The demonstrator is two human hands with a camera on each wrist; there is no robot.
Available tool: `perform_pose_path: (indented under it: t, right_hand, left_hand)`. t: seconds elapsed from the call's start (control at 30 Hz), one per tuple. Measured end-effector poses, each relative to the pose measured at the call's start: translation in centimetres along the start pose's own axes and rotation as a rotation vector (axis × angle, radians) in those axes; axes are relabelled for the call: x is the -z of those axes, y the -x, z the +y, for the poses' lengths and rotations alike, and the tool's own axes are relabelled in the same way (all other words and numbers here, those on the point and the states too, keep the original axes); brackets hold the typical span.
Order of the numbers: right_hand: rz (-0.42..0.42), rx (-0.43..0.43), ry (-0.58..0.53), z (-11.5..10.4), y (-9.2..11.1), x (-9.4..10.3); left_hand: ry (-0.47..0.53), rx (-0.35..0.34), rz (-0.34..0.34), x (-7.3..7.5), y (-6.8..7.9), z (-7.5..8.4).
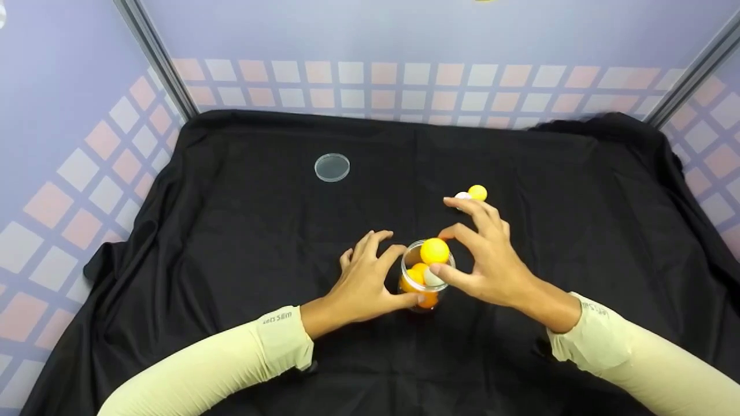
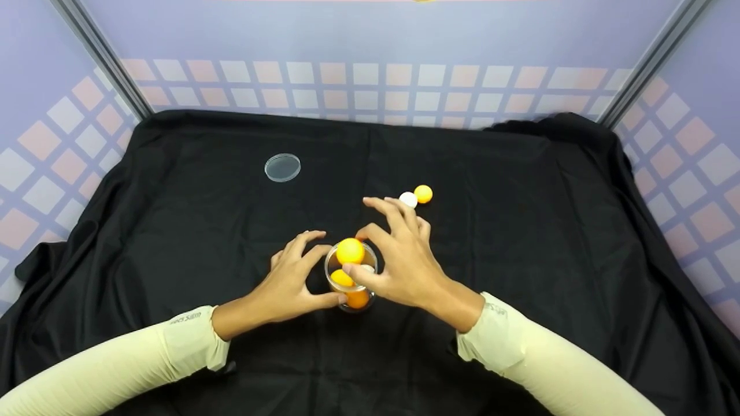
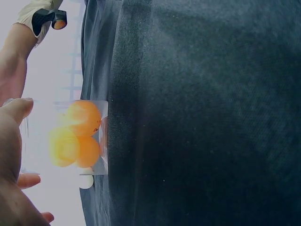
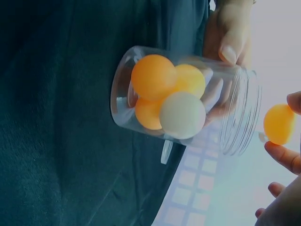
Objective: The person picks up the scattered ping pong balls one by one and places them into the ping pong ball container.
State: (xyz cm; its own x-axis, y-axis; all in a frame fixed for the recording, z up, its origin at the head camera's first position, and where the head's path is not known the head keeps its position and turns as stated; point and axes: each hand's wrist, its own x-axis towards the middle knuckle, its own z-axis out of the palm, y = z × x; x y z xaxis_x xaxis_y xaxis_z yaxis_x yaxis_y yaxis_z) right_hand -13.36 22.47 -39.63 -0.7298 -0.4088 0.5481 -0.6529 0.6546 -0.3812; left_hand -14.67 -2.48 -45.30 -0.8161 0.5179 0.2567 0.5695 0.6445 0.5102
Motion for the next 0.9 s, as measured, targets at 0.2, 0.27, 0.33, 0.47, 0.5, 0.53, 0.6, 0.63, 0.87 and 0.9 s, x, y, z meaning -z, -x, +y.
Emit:
perform_pose_path:
  t: [0.2,0.27,0.33,0.47,0.5,0.53,0.6,0.63,0.87,0.9]
  right_hand:
    - [-0.005,0.026,-0.004,-0.47,0.35,-0.13]
    - [-0.007,0.026,-0.007,-0.54,0.44,-0.16]
    - [-0.010,0.024,-0.010,-0.56,0.50,-0.19]
    - [-0.014,0.018,-0.012,-0.52,0.57,-0.29]
    - [-0.013,0.018,-0.014,-0.49,0.59,-0.33]
    - [-0.014,0.018,-0.014,-0.49,0.59,-0.35]
    - [-0.015,0.018,-0.012,-0.49,0.56,-0.37]
    - [-0.014,0.018,-0.011,-0.49,0.54,-0.38]
    - [0.011,0.034,-0.020,-0.45,0.46,-0.54]
    - [0.013,0.039,-0.018,-0.43,0.47,-0.56]
  left_hand:
    - [-0.006,-0.001,-0.003,0.05,0.01,0.02]
    - [-0.001,0.002,-0.010,0.07,-0.01,0.04]
    - [0.001,0.005,-0.014,0.07,0.01,0.06]
    - [0.004,0.007,-0.015,0.06,0.01,0.08]
    - [0.004,0.006,-0.013,0.05,0.01,0.09]
    - [0.006,0.006,-0.013,0.06,0.00,0.10]
    - [0.004,0.008,-0.016,0.09,-0.01,0.13]
    - [0.002,0.009,-0.016,0.10,-0.01,0.14]
    - [-0.002,-0.006,0.004,0.02,0.03,0.10]
    - [-0.001,-0.008,0.006,0.01,0.03,0.09]
